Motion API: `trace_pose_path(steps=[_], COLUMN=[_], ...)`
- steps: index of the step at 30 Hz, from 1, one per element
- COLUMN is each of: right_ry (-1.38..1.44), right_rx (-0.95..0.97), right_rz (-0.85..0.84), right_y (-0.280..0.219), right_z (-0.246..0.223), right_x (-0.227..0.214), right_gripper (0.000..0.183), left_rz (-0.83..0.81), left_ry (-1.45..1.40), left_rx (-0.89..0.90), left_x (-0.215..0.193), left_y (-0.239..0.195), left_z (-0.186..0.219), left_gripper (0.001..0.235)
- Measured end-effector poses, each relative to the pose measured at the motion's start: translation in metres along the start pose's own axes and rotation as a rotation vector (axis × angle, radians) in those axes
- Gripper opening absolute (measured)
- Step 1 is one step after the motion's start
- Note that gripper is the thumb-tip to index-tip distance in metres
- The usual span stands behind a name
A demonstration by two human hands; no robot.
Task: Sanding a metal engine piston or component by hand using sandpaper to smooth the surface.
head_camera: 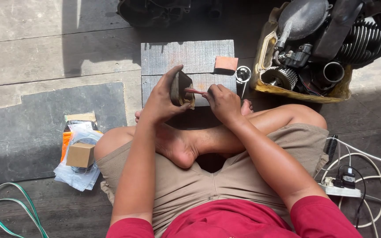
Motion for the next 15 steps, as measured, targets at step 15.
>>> trace_pose_path(steps=[15], right_ry=[0.022], right_rx=[-0.189], right_rz=[-0.167], right_y=[0.024], right_z=[0.029], right_x=[0.017], right_gripper=[0.012], left_rz=[0.117], left_ry=[-0.45], left_rx=[-0.31], left_x=[0.019], left_y=[0.077], left_z=[-0.117], left_gripper=[0.08])
Point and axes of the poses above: each hand's wrist, its own y-axis towards the middle knuckle, its own x-axis out of the palm, z = x × y, the point moved 9 cm from there along y, towards the middle knuckle, and after that the axes turned 7 degrees about -y, right-handed, at the moved point
